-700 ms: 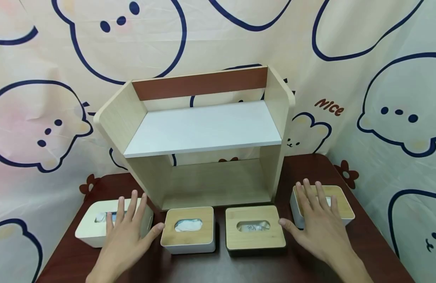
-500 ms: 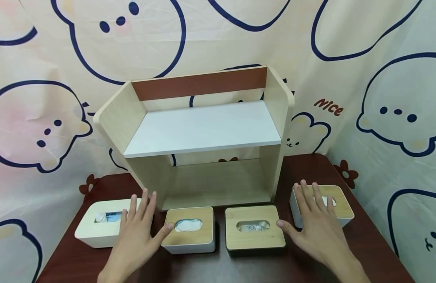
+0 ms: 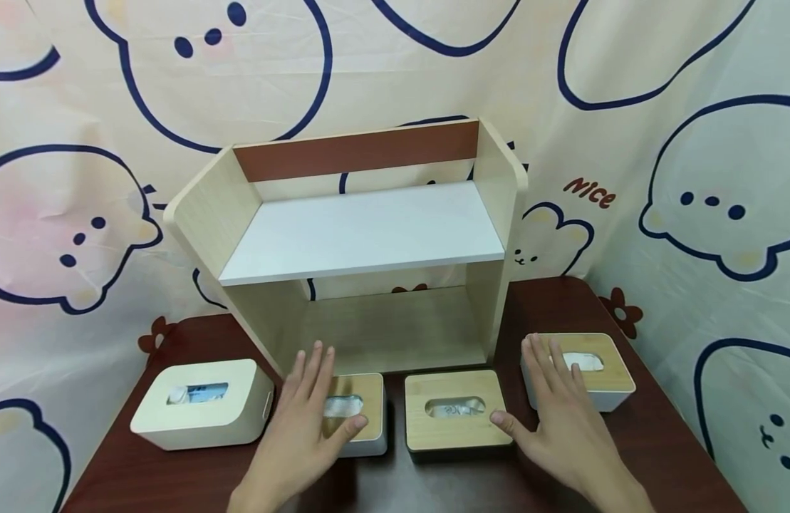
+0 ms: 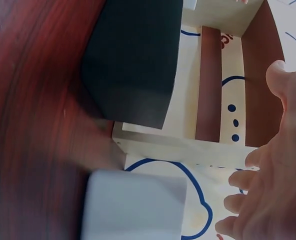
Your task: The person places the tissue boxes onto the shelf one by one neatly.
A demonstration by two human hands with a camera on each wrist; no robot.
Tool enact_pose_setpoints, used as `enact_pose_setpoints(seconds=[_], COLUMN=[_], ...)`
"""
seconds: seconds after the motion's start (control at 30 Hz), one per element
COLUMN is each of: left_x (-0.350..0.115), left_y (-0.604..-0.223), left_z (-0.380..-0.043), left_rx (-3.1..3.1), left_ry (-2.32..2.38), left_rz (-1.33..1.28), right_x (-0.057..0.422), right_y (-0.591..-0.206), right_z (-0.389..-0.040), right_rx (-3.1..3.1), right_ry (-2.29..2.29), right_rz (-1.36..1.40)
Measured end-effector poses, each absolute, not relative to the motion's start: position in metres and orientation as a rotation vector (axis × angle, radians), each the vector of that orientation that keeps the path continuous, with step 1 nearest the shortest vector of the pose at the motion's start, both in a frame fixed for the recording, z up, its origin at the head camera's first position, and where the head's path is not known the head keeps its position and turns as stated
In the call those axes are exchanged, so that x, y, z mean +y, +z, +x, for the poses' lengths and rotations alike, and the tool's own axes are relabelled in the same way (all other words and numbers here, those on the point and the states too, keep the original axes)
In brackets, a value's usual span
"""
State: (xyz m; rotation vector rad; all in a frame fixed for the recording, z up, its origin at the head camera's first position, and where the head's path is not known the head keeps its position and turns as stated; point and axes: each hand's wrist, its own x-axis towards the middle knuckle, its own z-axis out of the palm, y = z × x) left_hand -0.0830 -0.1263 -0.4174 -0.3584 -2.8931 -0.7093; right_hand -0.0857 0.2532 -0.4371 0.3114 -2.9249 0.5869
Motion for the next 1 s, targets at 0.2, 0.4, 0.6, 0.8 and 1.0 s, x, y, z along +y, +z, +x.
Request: enact_pose_setpoints(seconds=[0.2, 0.4, 0.6, 0.8, 1.0], left_x=[-0.102, -0.081, -0.063, -0.048, -0.037], left_y=[-0.422, -0.427, -0.430, -0.438, -0.449], left_z=[-0.078, -0.072, -0.066, -0.059, -0.056], left_rx=[-2.867, -2.851, -2.817, -2.795, -2.809], left_ry=[-0.825, -0.951, -1.046, -1.169, -1.385], left_rz=[-0.440, -0.543, -0.641, -0.679, -0.620], right_x=[0.248, 0.241, 0.235, 0.231, 0.228], right_y=[-0.442, -0.444, -0.448, -0.455, -0.464], right_z=[-0.078, -0.072, -0.068, -0.066, -0.065], right_rx=[-2.872, -2.927, -2.911, -2.897, -2.870], right_ry=[0.667, 0.750, 0.840, 0.955, 1.064], right_rz=[0.351, 0.303, 0.312, 0.324, 0.349])
